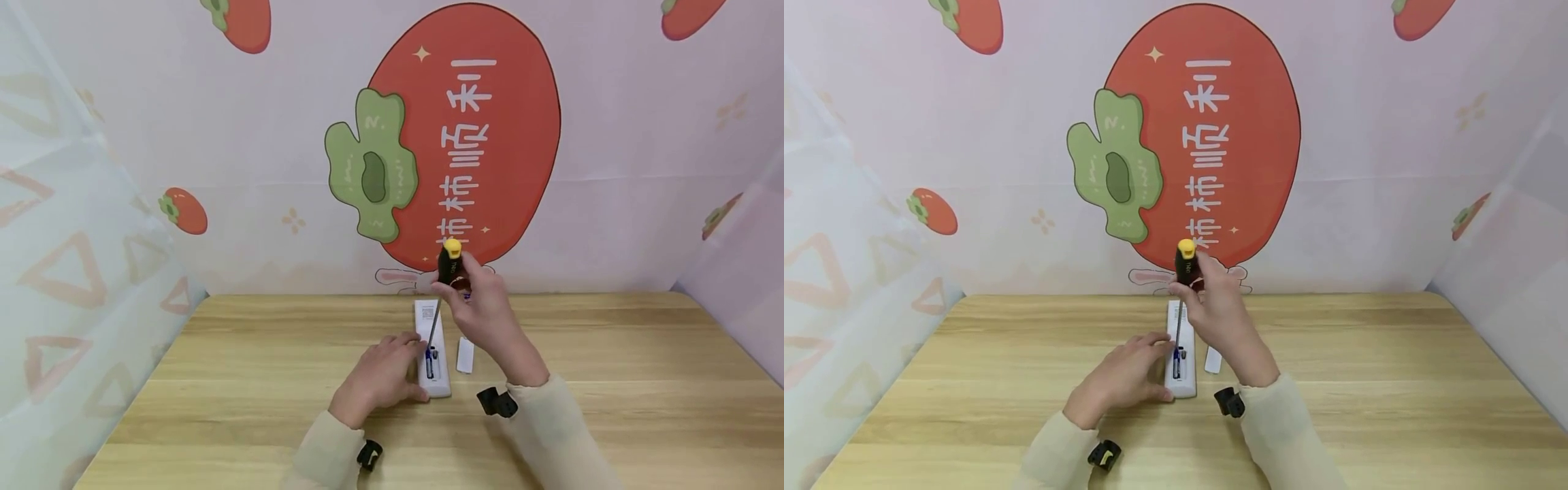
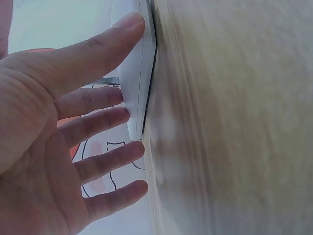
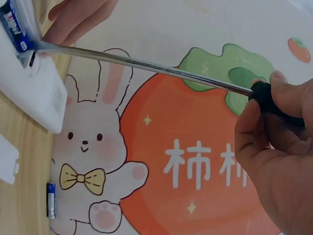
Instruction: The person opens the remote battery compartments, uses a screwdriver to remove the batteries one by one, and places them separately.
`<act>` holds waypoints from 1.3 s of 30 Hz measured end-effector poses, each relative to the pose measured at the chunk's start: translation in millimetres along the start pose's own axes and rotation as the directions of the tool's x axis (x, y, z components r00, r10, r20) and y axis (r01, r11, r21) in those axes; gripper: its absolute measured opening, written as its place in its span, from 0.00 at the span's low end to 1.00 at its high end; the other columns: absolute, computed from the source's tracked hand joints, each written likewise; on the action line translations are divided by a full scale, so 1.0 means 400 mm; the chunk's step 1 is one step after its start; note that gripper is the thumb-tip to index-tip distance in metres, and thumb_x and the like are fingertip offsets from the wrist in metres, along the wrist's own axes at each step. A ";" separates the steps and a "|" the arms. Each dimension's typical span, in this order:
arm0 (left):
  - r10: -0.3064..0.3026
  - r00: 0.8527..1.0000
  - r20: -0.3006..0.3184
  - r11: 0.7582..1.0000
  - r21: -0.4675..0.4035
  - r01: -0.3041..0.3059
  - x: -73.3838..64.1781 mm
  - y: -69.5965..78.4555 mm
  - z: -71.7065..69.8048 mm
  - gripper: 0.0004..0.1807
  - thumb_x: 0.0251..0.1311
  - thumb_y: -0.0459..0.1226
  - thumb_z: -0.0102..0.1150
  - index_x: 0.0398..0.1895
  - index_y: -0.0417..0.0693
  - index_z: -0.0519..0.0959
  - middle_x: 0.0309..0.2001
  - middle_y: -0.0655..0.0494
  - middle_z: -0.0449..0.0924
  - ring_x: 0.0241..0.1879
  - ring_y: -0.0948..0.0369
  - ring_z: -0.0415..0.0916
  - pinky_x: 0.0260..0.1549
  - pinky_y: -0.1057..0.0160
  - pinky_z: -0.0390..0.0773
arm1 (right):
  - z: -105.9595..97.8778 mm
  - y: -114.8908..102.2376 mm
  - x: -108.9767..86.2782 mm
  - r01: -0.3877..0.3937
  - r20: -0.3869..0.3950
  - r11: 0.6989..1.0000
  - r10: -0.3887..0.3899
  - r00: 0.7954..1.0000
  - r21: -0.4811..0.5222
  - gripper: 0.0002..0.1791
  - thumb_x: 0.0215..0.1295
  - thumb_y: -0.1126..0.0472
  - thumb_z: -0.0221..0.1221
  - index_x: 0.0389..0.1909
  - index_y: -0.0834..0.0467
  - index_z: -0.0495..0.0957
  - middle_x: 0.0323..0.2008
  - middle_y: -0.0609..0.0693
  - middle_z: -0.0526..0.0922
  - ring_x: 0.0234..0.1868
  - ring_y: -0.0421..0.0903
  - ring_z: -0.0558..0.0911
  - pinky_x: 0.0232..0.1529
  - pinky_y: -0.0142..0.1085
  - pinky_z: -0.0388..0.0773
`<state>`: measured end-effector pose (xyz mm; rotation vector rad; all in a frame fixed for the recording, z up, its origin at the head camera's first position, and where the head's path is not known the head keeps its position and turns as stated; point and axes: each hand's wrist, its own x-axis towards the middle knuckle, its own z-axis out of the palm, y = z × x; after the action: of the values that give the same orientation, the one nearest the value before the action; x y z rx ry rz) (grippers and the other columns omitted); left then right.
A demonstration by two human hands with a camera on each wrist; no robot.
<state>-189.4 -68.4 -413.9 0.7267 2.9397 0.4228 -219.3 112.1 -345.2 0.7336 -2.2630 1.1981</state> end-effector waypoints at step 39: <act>-0.003 1.000 0.009 0.999 -0.043 0.003 0.001 -0.006 0.001 0.42 0.51 0.51 0.78 0.68 0.46 0.75 0.69 0.52 0.72 0.66 0.49 0.69 0.60 0.43 0.74 | -0.070 -0.084 -0.015 0.139 0.299 0.985 -0.105 0.948 -0.097 0.19 0.50 0.70 0.76 0.38 0.57 0.76 0.33 0.42 0.85 0.39 0.39 0.85 0.50 0.44 0.69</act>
<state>-190.7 -70.3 -415.0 0.7170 2.9129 0.4801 -188.8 121.2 -314.8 1.0486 -2.4581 0.9404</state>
